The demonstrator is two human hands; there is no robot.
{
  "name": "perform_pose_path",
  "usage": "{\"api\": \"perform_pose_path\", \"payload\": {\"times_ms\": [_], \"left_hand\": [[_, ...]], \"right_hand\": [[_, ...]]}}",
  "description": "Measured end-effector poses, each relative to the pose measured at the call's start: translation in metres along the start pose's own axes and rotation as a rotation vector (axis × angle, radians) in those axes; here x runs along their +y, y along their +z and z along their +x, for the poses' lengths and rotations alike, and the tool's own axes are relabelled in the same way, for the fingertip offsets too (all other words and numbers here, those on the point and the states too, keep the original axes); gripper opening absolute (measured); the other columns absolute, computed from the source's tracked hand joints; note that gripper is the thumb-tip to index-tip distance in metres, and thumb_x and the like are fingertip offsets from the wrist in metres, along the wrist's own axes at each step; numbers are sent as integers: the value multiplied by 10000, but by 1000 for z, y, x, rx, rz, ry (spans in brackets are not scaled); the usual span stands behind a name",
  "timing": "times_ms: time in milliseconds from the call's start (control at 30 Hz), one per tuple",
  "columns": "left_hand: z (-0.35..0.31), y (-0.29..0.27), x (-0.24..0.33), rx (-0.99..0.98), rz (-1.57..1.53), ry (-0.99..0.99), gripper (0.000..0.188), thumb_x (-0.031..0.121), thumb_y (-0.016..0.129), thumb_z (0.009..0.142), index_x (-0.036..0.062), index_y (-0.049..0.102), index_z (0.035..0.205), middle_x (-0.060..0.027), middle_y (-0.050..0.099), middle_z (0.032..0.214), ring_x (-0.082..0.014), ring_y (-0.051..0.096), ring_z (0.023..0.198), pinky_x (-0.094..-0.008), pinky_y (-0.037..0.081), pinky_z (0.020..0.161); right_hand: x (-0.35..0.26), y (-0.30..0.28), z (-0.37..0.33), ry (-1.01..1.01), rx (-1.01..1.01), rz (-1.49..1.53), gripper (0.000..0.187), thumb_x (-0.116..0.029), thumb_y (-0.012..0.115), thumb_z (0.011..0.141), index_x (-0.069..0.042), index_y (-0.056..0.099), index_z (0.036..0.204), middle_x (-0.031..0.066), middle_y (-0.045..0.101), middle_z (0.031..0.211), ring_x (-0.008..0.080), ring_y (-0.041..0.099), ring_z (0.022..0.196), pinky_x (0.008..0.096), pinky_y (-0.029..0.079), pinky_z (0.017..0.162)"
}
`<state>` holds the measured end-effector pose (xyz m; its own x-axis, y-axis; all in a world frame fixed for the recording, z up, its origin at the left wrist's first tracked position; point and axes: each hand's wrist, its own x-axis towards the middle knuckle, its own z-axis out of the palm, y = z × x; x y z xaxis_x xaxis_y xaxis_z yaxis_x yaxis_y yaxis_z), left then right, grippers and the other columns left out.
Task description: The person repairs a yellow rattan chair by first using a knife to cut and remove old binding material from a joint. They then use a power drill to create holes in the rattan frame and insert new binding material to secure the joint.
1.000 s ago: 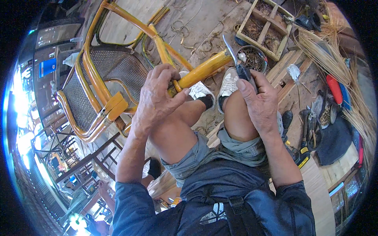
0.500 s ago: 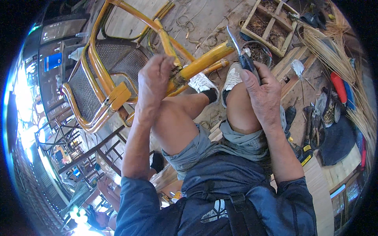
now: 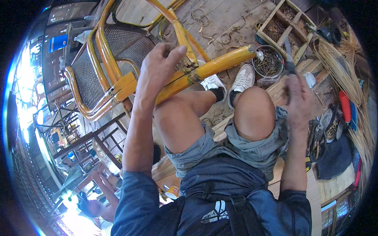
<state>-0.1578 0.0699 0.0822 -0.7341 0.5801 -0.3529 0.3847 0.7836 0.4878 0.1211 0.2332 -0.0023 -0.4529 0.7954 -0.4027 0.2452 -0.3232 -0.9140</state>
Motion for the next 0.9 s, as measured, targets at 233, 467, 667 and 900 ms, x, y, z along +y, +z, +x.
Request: {"api": "perform_pose_path", "payload": {"times_ms": [233,467,667,900], "left_hand": [[-52,-4,-12,-91,346,246,620,401,724,680,10,525,1118,-157,595,991,-319,568,969,-406,449,815],[-46,7,-16,-55,395,253,569,306,782,611,41,525,1044,-143,594,914,-326,581,878,-415,461,756],[-45,12,-24,12,374,299,550,308,787,604,51,543,1025,-118,603,856,-307,601,819,-396,476,722],[-46,14,-26,44,383,306,485,289,778,604,61,549,965,-107,597,822,-290,606,780,-387,484,682]], "right_hand": [[79,-184,6,-139,394,-958,447,-333,512,909,-21,516,1229,152,599,1087,226,562,1010,311,398,887],[130,-246,-35,-71,486,-1179,456,-332,523,897,8,527,1201,219,535,1179,325,477,1132,369,341,966],[138,-238,-41,-83,488,-1253,479,-363,500,902,4,523,1210,235,540,1130,352,489,1084,373,353,947],[140,-236,-41,-88,498,-1268,475,-365,497,900,0,527,1202,225,555,1104,349,497,1059,380,364,926]]}}
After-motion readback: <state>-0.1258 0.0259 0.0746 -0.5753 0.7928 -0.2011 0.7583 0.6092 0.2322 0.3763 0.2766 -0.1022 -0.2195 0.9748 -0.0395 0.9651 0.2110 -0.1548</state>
